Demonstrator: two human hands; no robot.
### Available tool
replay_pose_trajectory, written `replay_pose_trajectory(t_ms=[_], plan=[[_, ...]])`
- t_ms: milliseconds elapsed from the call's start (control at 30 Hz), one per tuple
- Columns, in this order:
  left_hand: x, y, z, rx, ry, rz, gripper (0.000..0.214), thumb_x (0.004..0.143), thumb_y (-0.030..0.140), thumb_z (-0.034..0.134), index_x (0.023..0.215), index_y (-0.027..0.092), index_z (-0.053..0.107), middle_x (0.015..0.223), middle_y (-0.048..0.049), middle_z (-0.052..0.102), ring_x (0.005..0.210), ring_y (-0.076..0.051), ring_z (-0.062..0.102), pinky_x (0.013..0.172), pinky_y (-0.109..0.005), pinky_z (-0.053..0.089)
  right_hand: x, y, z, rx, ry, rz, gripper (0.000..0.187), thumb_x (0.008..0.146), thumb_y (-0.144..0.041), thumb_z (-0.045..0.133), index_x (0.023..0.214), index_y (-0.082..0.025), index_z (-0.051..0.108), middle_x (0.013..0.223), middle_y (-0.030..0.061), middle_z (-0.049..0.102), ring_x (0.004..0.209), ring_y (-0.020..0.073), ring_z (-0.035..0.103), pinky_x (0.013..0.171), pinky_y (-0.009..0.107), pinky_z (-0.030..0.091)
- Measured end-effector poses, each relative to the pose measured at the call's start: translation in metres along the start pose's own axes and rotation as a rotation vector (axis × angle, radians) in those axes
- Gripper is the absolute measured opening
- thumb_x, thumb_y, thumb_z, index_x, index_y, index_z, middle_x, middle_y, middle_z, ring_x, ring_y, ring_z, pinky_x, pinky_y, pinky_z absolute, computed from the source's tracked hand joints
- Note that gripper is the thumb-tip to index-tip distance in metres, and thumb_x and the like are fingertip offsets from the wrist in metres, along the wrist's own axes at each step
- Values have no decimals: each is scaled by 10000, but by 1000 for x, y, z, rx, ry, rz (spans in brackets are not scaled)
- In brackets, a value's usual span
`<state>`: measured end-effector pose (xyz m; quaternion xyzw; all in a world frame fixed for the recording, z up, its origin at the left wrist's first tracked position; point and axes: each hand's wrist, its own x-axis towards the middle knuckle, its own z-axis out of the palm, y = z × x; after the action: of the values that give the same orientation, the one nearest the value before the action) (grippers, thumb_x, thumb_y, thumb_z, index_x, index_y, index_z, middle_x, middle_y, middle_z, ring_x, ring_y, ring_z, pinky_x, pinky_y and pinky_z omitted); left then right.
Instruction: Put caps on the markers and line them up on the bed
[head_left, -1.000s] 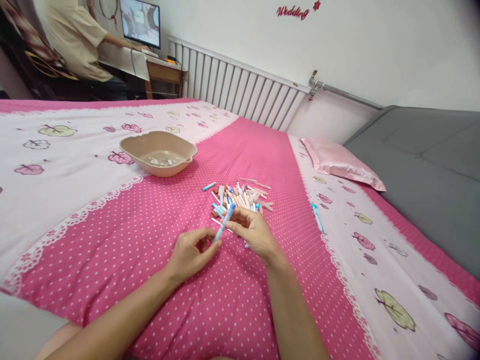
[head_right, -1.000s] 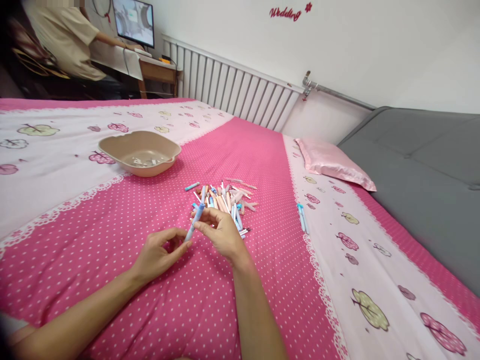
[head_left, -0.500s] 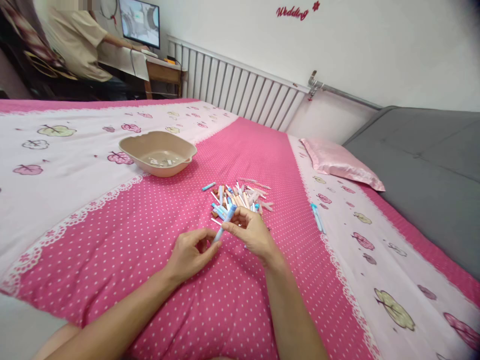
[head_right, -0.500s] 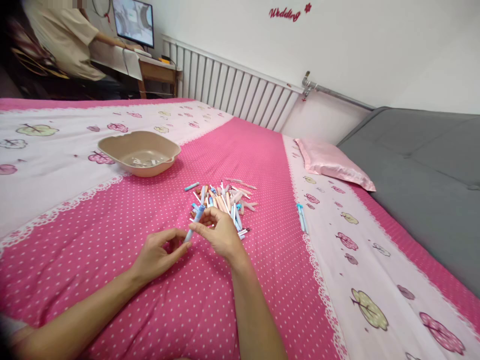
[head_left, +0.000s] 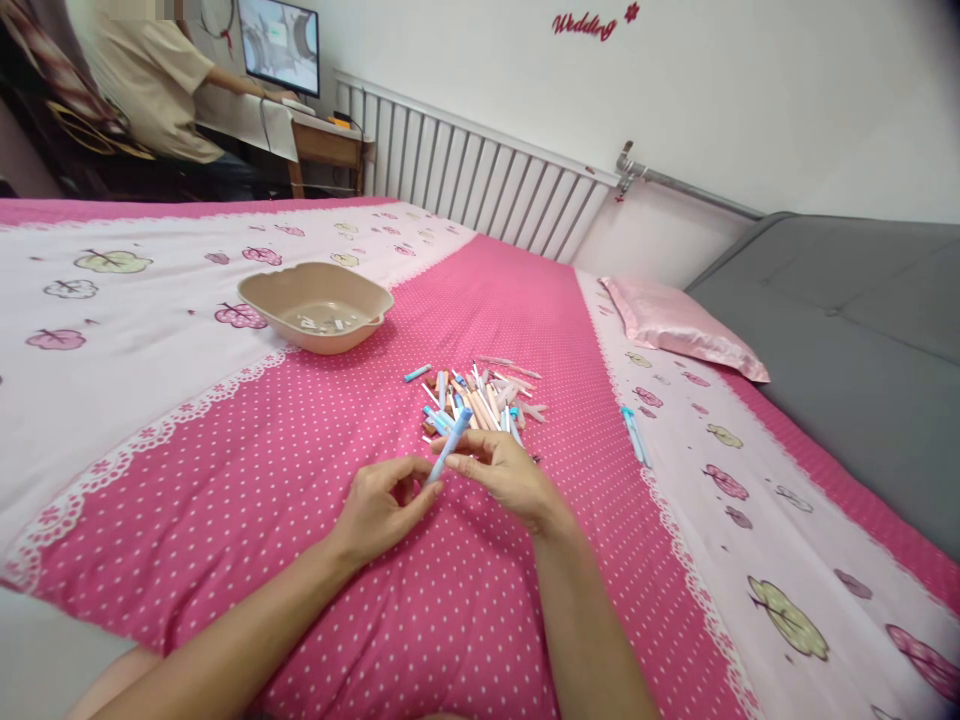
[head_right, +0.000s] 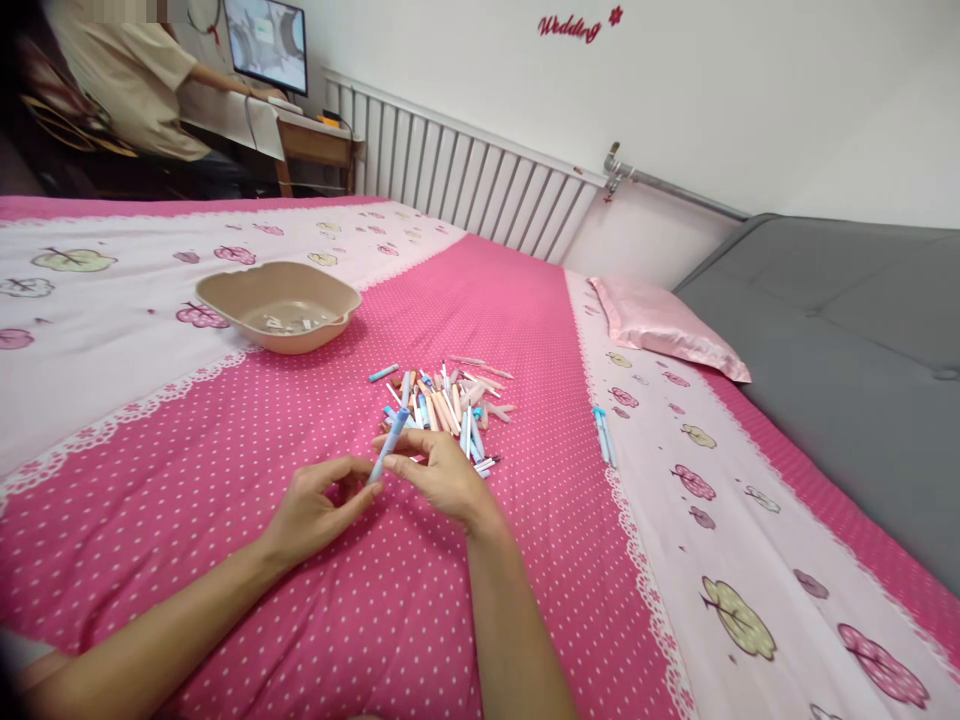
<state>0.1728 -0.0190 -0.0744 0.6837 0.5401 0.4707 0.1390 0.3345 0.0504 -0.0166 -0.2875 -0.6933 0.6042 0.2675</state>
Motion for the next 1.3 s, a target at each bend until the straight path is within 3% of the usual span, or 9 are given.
replay_pose_trajectory(t_ms=[400,567,667,767,867,1033,1300], plan=[[-1,0,0,4,2,-1,165,817,296,555,835,159,646,540,44,561,443,-59,443,462,-174,351,6,5,5,-91,114,-5,289,662,-433,713,759,-169,650,741,7,649,713,143,595,741,301,459],[0,1,0,16,5,7,151,811,283,556,828,159,641,530,49,549,442,-61,445,462,-175,349,7,6,8,-203,183,-24,285,669,-419,714,745,-156,637,744,22,636,726,153,591,693,287,454],[0,2,-1,24,18,5,147,807,279,556,799,156,638,535,44,554,447,-65,454,467,-177,355,6,7,9,-228,179,-19,321,651,-411,731,831,-158,650,808,39,652,780,173,603,677,286,460],[0,3,-1,8,13,-2,162,812,285,549,794,154,642,526,41,555,438,-65,446,455,-176,349,4,6,7,-130,122,-15,420,633,-384,750,984,-179,643,953,61,666,866,185,611,713,295,477],[0,3,-2,-7,-6,-12,170,815,291,548,826,156,651,543,36,577,435,-63,447,452,-174,351,2,1,3,-29,66,-29,392,678,-376,719,1021,-199,649,1034,66,661,945,190,605,809,331,472],[0,3,-2,-1,-11,-8,172,810,292,552,822,155,656,575,22,613,439,-61,459,451,-172,360,-1,-3,-1,3,45,-15,264,720,-379,680,921,-208,689,923,37,683,949,190,611,886,365,440],[0,3,-2,6,-7,8,163,809,290,558,826,160,654,538,40,577,433,-57,450,450,-168,356,4,3,1,-13,106,-5,312,668,-413,719,851,-171,648,861,38,658,846,173,607,810,334,458]])
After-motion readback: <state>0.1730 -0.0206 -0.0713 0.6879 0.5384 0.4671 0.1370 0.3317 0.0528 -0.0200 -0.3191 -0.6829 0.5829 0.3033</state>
